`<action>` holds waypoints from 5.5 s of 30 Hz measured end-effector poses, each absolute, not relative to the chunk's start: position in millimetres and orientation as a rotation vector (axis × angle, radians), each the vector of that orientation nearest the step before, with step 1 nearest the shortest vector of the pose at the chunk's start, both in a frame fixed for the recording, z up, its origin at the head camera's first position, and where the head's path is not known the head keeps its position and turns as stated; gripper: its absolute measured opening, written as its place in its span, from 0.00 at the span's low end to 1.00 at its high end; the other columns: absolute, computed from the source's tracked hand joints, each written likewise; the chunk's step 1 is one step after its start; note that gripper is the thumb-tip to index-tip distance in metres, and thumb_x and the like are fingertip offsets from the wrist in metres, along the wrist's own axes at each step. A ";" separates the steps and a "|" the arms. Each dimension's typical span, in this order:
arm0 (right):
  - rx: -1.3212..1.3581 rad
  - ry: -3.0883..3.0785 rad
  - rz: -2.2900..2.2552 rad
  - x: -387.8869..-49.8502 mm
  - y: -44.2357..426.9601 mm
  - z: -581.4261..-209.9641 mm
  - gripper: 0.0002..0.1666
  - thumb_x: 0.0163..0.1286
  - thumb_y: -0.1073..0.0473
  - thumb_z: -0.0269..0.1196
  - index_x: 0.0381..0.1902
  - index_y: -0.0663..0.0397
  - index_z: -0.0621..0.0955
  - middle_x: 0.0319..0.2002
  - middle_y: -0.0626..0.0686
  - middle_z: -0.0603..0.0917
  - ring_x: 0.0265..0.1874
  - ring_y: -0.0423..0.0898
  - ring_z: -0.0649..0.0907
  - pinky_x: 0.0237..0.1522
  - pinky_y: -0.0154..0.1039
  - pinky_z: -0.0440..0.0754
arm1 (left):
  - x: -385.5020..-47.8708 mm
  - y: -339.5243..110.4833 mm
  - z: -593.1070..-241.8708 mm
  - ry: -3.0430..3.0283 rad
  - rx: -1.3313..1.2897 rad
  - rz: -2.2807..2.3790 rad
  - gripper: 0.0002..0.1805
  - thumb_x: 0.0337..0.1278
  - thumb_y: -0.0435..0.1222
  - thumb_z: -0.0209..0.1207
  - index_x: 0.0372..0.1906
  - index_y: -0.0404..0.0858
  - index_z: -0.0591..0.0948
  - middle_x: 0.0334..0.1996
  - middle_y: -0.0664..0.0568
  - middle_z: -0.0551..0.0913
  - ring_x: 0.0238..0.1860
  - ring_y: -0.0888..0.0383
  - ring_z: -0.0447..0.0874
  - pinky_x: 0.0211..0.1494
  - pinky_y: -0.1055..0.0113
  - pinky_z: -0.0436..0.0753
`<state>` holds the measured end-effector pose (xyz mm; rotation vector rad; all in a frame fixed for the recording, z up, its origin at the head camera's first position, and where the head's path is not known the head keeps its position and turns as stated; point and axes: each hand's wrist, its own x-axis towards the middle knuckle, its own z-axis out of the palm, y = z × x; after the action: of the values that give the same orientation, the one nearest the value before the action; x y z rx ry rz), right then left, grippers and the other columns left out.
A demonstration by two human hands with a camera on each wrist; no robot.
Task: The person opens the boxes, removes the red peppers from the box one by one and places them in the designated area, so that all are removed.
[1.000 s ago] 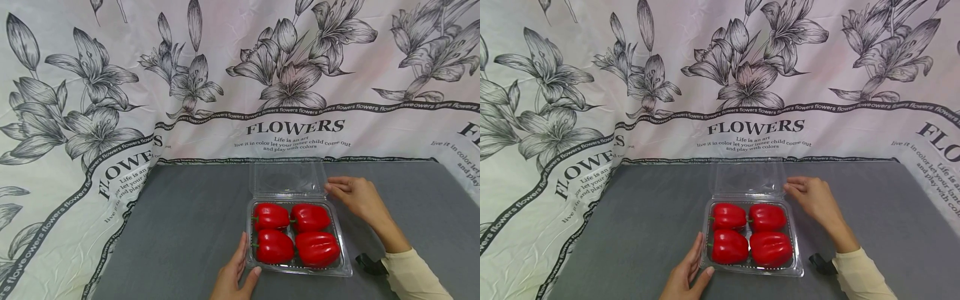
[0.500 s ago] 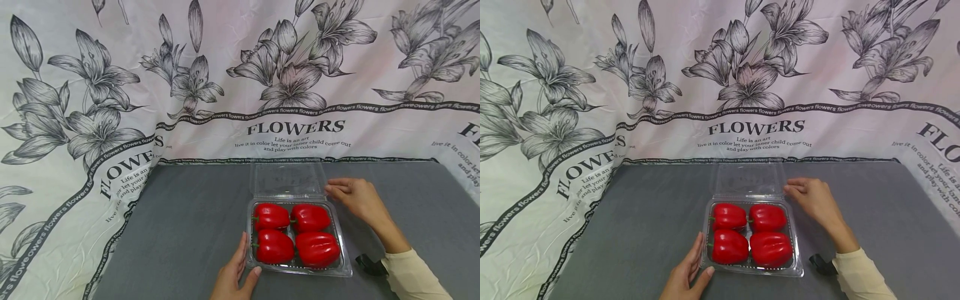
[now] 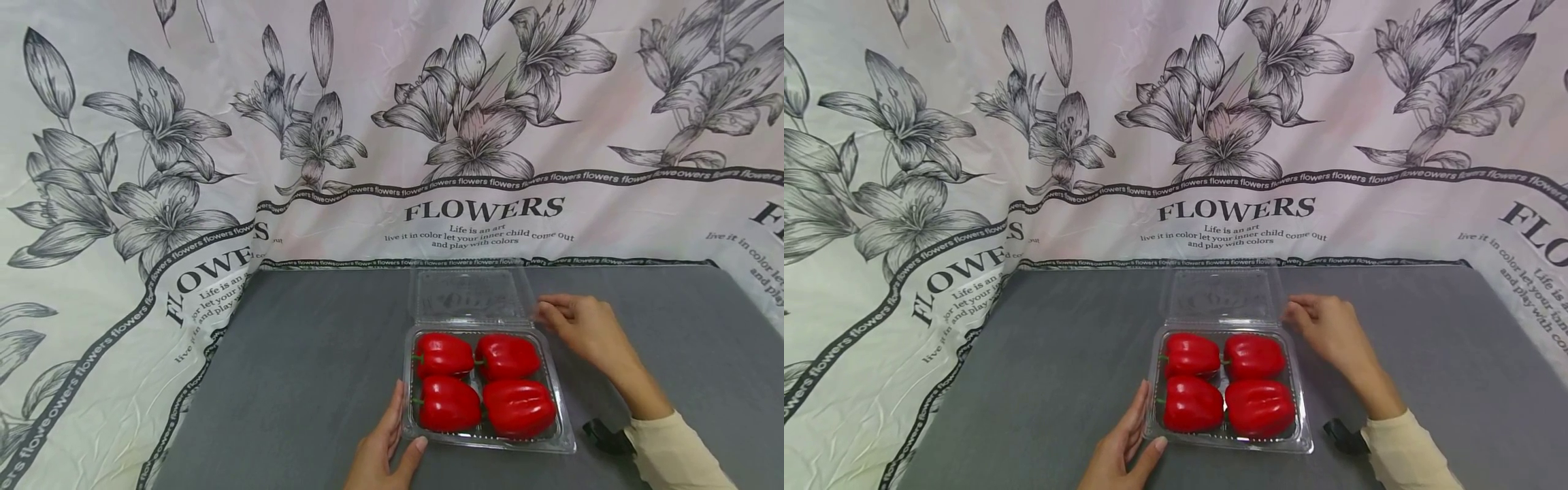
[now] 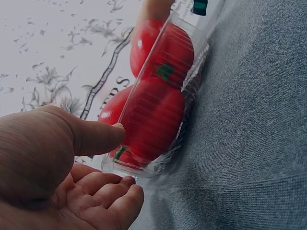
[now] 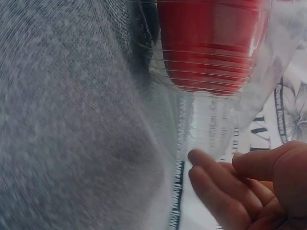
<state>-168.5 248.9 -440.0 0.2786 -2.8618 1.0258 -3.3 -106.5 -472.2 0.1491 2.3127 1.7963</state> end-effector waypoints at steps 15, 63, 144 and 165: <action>0.908 -2.955 0.868 -102.1 223.0 -380.2 0.44 0.71 0.36 0.70 0.80 0.36 0.71 0.57 0.47 0.89 0.41 0.44 0.89 0.51 0.54 0.90 | -2.0 -104.8 -474.5 2.327 0.119 1.803 0.47 0.74 0.48 0.64 0.86 0.39 0.54 0.83 0.48 0.59 0.80 0.43 0.62 0.75 0.47 0.70; 1.064 -3.111 0.583 -73.5 212.1 -399.4 0.52 0.56 0.36 0.81 0.76 0.41 0.76 0.68 0.51 0.83 0.61 0.59 0.85 0.45 0.54 0.92 | -6.3 -103.6 -472.4 2.326 0.144 1.769 0.47 0.74 0.48 0.64 0.86 0.41 0.53 0.83 0.49 0.60 0.80 0.45 0.61 0.75 0.46 0.69; 0.936 -2.674 0.600 -86.6 269.1 -376.4 0.62 0.53 0.55 0.85 0.82 0.43 0.67 0.75 0.52 0.75 0.57 0.54 0.88 0.51 0.15 0.78 | -1.6 -98.7 -470.0 2.320 -0.026 1.769 0.47 0.72 0.51 0.66 0.85 0.40 0.57 0.82 0.52 0.61 0.80 0.48 0.62 0.75 0.51 0.68; 0.821 -2.635 0.555 -107.9 297.9 -393.5 0.60 0.47 0.59 0.85 0.79 0.40 0.72 0.75 0.59 0.75 0.61 0.62 0.84 0.57 0.11 0.67 | -3.2 -100.5 -471.4 2.305 -0.012 1.782 0.47 0.72 0.48 0.66 0.85 0.38 0.57 0.82 0.49 0.61 0.80 0.49 0.62 0.75 0.54 0.68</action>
<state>-107.9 297.9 -393.5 0.8209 -2.6352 0.5551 -3.2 -100.5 -471.4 -0.0118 2.3053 1.7818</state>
